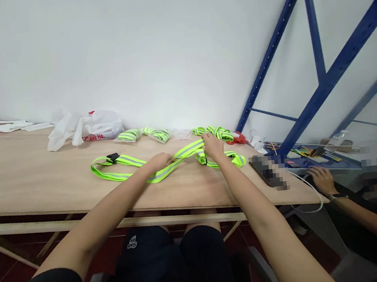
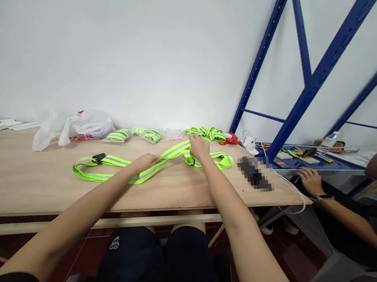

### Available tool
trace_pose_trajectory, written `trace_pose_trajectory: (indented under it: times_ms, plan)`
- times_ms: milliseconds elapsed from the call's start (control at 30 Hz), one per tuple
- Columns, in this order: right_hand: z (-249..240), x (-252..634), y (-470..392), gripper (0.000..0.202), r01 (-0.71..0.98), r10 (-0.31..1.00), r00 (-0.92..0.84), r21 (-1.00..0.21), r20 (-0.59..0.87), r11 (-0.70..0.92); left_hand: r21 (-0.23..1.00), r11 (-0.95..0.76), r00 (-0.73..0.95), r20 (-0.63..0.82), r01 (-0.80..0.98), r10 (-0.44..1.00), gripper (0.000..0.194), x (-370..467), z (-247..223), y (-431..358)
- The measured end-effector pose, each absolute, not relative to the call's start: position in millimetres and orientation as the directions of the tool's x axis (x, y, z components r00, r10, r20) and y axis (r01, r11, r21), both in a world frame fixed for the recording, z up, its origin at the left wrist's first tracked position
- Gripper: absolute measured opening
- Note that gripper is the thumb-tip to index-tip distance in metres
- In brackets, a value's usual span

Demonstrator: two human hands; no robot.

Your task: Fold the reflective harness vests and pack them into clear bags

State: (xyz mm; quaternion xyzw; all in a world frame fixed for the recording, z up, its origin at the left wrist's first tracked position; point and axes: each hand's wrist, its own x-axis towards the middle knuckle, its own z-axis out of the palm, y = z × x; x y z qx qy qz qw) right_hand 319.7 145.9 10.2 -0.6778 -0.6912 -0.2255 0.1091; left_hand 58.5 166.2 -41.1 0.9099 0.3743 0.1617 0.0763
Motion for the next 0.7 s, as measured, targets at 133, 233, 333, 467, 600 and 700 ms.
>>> trace_pose_trajectory:
  times_ms: [133, 233, 333, 467, 600, 700]
  plan:
    - [35, 341, 140, 0.034, 0.995, 0.82, 0.042, 0.048, 0.571, -0.084, 0.381, -0.699, 0.581, 0.389, 0.605, 0.715, 0.037, 35, -6, 171]
    - [65, 356, 137, 0.035, 0.993, 0.771, 0.113, -0.052, 0.626, -0.103, 0.475, -0.632, 0.472, 0.421, 0.613, 0.774, 0.034, 20, 34, 172]
    - [94, 365, 133, 0.034, 0.989, 0.738, 0.143, -0.112, 0.66, -0.092, 0.394, -0.601, 0.41, 0.47, 0.695, 0.782, 0.033, 10, 79, 167]
    - [120, 378, 124, 0.037, 0.982, 0.708, 0.18, -0.166, 0.683, -0.09, 0.136, -0.565, 0.372, 0.626, 0.814, 0.686, 0.032, -2, 132, 157]
    - [142, 388, 115, 0.04, 0.947, 0.673, 0.237, -0.322, 0.7, 0.001, 0.017, -0.449, 0.338, 0.636, 0.893, 0.694, 0.036, -9, 173, 139]
    - [163, 384, 108, 0.036, 0.788, 0.681, 0.227, -0.542, 0.696, 0.292, -0.029, -0.398, 0.32, 0.648, 0.917, 0.691, 0.04, -7, 197, 122]
